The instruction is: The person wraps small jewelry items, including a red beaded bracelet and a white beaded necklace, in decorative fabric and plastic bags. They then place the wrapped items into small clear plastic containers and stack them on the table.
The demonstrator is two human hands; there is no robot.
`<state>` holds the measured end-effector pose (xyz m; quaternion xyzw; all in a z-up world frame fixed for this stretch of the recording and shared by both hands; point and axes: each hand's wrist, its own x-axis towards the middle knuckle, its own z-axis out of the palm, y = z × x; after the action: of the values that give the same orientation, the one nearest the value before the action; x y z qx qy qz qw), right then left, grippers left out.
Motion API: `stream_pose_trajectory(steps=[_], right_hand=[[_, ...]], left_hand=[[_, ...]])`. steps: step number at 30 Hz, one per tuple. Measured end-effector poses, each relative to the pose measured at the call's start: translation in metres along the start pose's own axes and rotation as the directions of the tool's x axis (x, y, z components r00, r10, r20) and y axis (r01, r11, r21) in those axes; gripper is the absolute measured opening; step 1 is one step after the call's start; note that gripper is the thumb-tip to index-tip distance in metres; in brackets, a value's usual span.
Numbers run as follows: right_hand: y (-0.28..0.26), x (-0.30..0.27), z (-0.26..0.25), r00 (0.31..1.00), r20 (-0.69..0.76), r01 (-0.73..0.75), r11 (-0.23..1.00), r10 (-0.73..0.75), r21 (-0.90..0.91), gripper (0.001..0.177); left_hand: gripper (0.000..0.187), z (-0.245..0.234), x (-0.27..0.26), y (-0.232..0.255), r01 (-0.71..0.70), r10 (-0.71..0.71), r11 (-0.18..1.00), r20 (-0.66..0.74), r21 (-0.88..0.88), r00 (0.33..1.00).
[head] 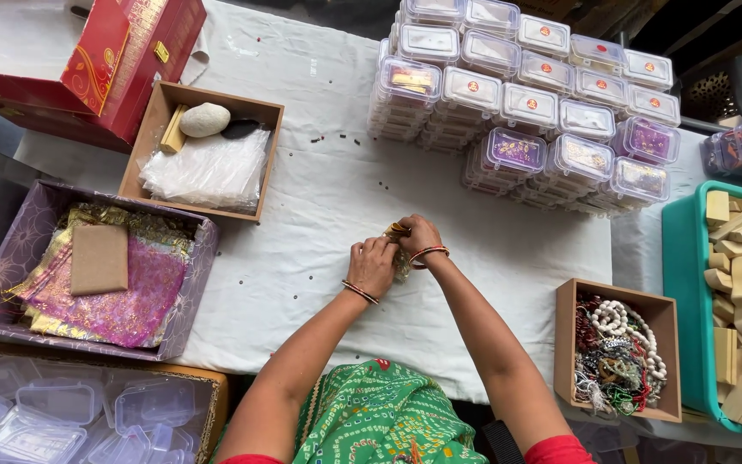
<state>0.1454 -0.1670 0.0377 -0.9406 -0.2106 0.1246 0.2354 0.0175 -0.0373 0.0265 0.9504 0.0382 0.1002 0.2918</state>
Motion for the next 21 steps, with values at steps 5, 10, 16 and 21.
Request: stream_pose_trajectory(steps=[5,10,16,21], right_hand=[[0.03,0.011,0.011,0.979,0.106,-0.193,0.957,0.173,0.218,0.025],[0.025,0.007,0.002,0.987,0.046,-0.16,0.964,0.154,0.214,0.023],[-0.008,-0.026,-0.007,0.984,-0.176,0.022,0.983,0.011,0.183,0.015],[-0.026,-0.068,-0.004,0.92,-0.327,0.26,0.961,-0.217,0.093,0.012]], left_hand=[[0.064,-0.003,0.014,-0.001,-0.194,0.164,0.973,0.215,0.127,0.963],[0.066,-0.025,0.018,0.008,-0.216,0.126,0.956,0.384,0.2,0.915],[0.049,-0.013,0.018,-0.007,-0.193,0.127,0.969,0.354,0.157,0.927],[0.025,0.004,0.02,-0.023,-0.028,0.013,0.999,0.344,0.037,0.939]])
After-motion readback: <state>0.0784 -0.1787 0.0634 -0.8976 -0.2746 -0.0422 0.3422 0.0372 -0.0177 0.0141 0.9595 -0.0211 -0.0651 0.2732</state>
